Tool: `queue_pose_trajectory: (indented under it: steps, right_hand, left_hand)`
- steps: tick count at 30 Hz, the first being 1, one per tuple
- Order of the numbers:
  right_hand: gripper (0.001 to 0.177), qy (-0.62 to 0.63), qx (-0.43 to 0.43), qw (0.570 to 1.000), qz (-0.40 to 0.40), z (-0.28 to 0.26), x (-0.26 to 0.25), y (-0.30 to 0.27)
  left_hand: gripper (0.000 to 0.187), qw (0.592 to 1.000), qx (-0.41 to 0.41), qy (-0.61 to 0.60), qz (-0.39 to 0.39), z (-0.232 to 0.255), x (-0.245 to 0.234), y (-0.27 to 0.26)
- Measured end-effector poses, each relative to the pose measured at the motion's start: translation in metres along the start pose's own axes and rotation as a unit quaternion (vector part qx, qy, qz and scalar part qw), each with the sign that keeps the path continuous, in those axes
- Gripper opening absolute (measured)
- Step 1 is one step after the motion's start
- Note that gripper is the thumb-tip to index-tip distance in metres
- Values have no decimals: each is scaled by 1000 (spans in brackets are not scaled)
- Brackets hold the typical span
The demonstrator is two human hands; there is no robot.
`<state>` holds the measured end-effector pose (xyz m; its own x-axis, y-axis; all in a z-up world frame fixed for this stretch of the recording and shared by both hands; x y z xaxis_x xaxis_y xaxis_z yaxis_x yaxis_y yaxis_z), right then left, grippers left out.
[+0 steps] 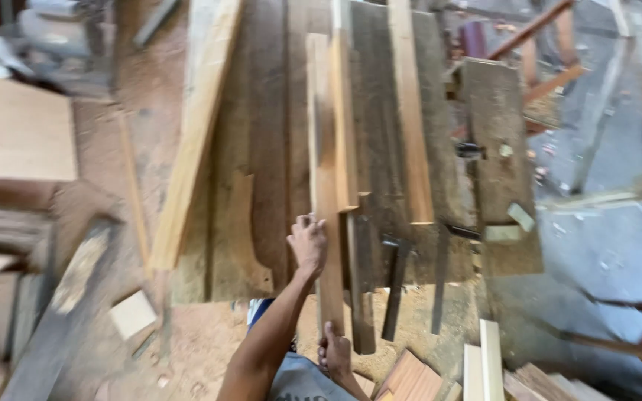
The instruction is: The recorder uses various tools including a circular saw, hammer, and square to measure and cut wooden planks on a workbench.
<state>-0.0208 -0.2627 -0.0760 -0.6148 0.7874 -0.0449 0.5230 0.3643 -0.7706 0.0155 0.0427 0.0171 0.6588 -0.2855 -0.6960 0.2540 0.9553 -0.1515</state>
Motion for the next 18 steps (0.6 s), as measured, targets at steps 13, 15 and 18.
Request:
queue_pose_trajectory:
  steps: [13, 15, 18]
  right_hand:
    - [61, 9, -25, 1000, -2, -36, 24, 11]
    - [65, -85, -64, 994, 12, -49, 27, 9]
    - [61, -41, -18, 999, 1, -53, 31, 14]
  left_hand:
    - [38, 999, 24, 29, -1, -2, 28, 46]
    - [40, 1000, 9, -1, -20, -9, 34, 52]
    - [32, 1000, 19, 13, 10, 8, 18, 54]
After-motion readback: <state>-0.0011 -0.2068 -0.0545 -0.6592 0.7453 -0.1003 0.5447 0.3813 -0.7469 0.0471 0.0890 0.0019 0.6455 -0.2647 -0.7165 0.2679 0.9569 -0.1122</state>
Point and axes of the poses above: each hand's wrist, its own y-axis towards the middle knuckle, its own x-axis out of the palm, z = x × y, the point moved 6 cm from there along y, towards the middle knuckle, and after that the axes turned 4 degrees about -x, right-handed, at the moved point
